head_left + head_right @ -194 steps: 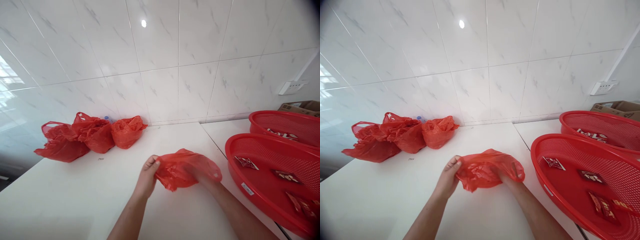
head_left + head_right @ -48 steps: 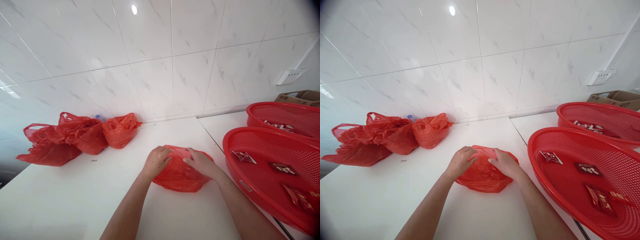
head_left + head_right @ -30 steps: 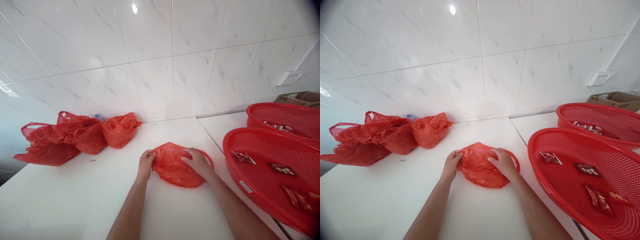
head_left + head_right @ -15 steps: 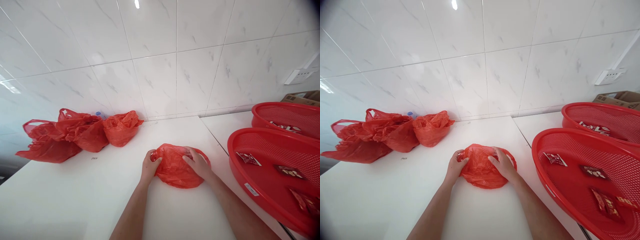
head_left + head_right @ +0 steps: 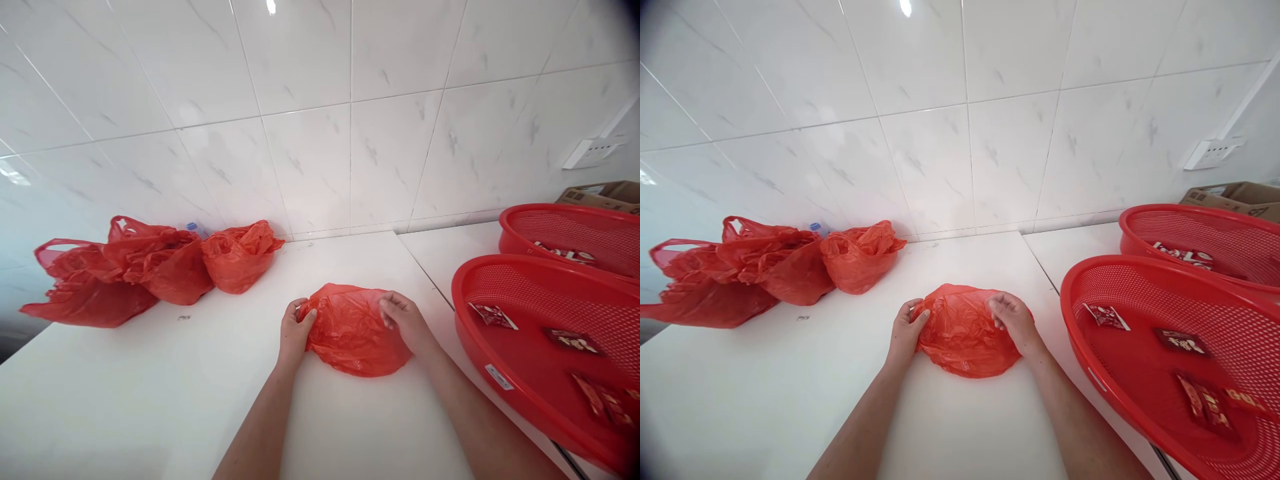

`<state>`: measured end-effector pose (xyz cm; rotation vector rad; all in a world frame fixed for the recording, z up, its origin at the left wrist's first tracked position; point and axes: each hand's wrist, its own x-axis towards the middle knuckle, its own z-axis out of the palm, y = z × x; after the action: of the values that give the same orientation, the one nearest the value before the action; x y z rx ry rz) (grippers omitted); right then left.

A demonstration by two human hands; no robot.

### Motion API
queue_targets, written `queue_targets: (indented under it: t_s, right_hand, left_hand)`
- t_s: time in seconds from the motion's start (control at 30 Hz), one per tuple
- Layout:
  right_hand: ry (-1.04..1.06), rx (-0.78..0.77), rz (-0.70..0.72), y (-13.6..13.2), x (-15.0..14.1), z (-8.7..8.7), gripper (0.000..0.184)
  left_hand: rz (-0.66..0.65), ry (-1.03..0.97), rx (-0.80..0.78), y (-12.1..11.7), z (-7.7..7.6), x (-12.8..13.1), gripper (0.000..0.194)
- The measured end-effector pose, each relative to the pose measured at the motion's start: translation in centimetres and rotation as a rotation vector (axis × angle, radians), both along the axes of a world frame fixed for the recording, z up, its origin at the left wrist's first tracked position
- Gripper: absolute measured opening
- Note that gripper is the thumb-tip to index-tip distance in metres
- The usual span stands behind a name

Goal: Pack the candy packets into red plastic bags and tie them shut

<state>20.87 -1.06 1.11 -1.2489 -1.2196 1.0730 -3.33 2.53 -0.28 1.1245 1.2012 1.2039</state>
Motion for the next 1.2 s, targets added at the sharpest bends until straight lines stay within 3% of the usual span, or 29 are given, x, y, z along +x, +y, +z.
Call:
queue_targets:
  t_s: [0.13, 0.23, 0.43, 0.6, 0.87, 1.2]
  right_hand:
    - [-0.446, -0.045, 0.220, -1.3, -1.5, 0.6, 0.020]
    - [-0.650, -0.066, 0.261, -1.4, -2.1, 0.5, 0.022]
    - [-0.592, 0.036, 0.174, -1.3, -1.7, 0.5, 0.023]
    - [-0.682, 0.017, 0.172, -1.1, -1.7, 0.3, 0.024]
    - [-0.660, 0.199, 0.003, -1.1, -1.9, 0.1, 0.022]
    - [-0.719, 0.084, 0.080, -1.3, -2.1, -0.1, 0.023]
  left_hand:
    - [0.004, 0.003, 0.018, -0.1, 0.0, 0.1, 0.044]
    - [-0.008, -0.017, 0.016, -0.2, 0.0, 0.0, 0.044]
    - [-0.018, -0.018, 0.016, -0.3, 0.2, 0.0, 0.045]
    - [-0.008, -0.068, 0.029, -0.3, 0.3, -0.1, 0.042]
    - [0.012, -0.157, 0.013, 0.1, -0.1, 0.0, 0.040]
    - [0.006, -0.157, 0.025, 0.3, -0.6, -0.1, 0.039]
